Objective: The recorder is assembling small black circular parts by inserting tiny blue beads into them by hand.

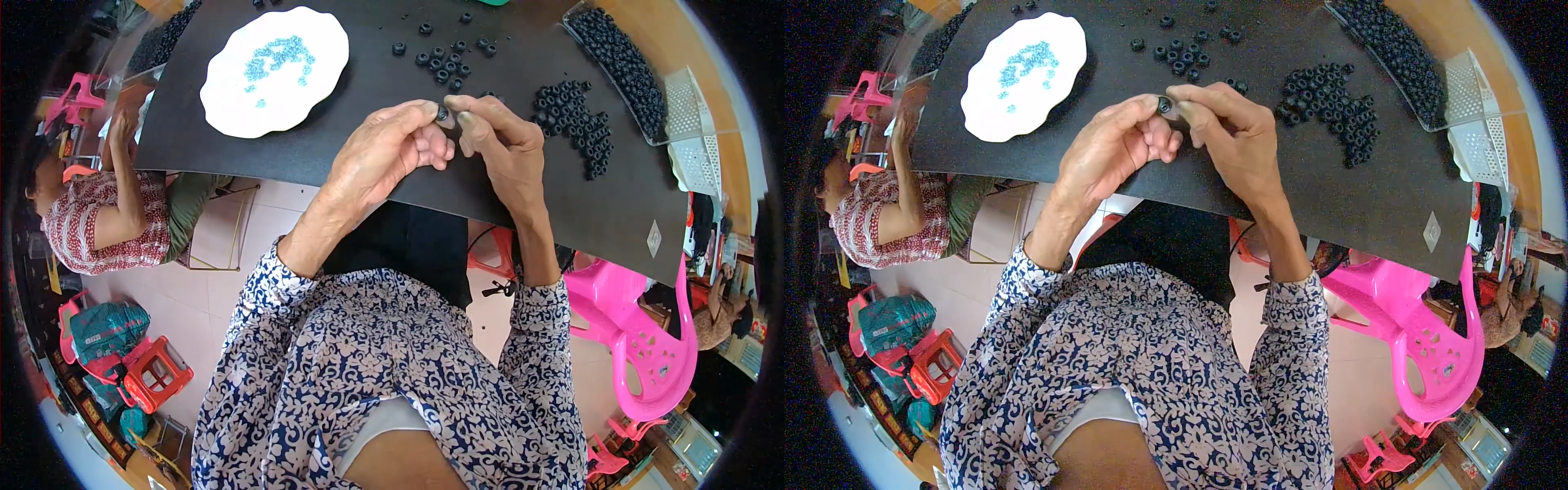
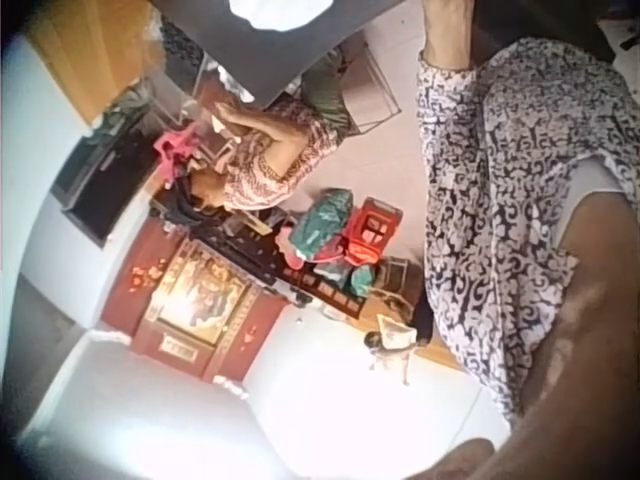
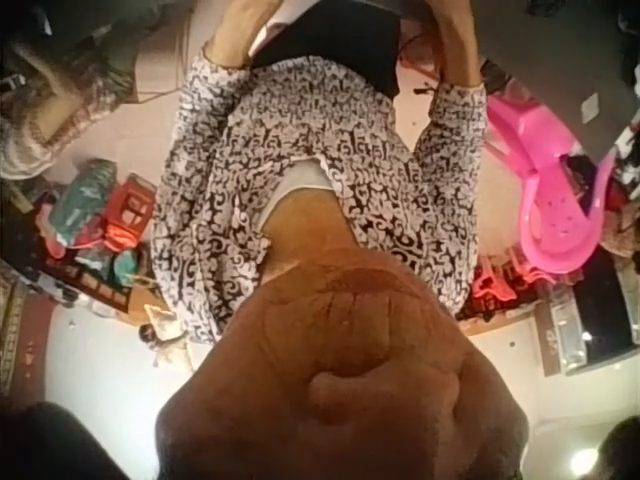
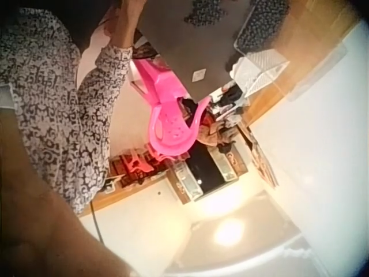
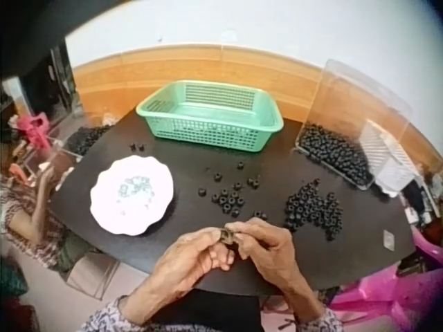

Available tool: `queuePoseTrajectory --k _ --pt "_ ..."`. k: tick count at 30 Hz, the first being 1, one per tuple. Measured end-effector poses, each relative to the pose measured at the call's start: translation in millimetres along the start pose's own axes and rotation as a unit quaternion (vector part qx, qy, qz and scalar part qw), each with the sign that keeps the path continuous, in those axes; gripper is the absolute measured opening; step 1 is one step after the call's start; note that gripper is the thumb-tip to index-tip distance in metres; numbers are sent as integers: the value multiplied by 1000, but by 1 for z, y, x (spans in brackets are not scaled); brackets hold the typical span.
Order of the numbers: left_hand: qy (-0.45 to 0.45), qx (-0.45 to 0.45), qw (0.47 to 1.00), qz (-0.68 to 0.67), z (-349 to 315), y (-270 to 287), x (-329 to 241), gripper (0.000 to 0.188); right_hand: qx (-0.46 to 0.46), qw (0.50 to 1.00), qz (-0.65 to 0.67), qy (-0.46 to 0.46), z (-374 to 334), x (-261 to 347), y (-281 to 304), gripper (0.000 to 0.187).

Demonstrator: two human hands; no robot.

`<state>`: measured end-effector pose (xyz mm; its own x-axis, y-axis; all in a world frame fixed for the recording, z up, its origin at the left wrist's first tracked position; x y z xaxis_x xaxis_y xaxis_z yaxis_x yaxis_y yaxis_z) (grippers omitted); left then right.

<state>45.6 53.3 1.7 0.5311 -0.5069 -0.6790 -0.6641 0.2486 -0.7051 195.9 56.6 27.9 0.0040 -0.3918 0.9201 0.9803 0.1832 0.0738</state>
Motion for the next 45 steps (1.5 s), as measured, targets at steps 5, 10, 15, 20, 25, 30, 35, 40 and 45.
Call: queuePoseTrajectory --k 5,10,15,20,25,30,35,40,45 --pt "-3 -2 1000 1 2 1 1 28 -4 998 21 -50 -1 0 2 23" --pt "3 -17 1000 14 2 1 1 28 -27 998 49 -29 -2 -2 3 21" --pt "-17 -6 1000 14 2 0 1 29 -45 994 96 -11 -3 0 1 15" --pt "-24 -10 999 30 2 -2 2 30 -50 992 112 -6 -3 1 0 16" --pt "-19 -10 998 62 0 -3 1 33 -66 993 99 -17 -3 0 1 15" --pt "-27 -24 997 68 0 -4 3 35 -83 993 77 -15 -6 0 0 16" --pt "-33 -18 997 70 -1 -4 2 35 -69 997 19 29 -6 2 0 18" --pt "-43 -28 997 49 0 -2 4 37 -47 994 -53 85 -5 5 0 17" --pt "-44 -25 997 54 0 -2 4 38 -48 993 -70 87 -6 4 0 17"
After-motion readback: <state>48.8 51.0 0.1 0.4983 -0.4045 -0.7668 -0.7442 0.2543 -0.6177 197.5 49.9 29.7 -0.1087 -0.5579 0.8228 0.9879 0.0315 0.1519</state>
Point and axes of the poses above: each hand's wrist, its own z-axis towards the middle knuckle, its own y-axis out of the back of the hand, x = y × z, the point moved 4 cm from there along z, towards the middle knuckle, and after that the axes turned 8 degrees about y, right-handed, at the moved point
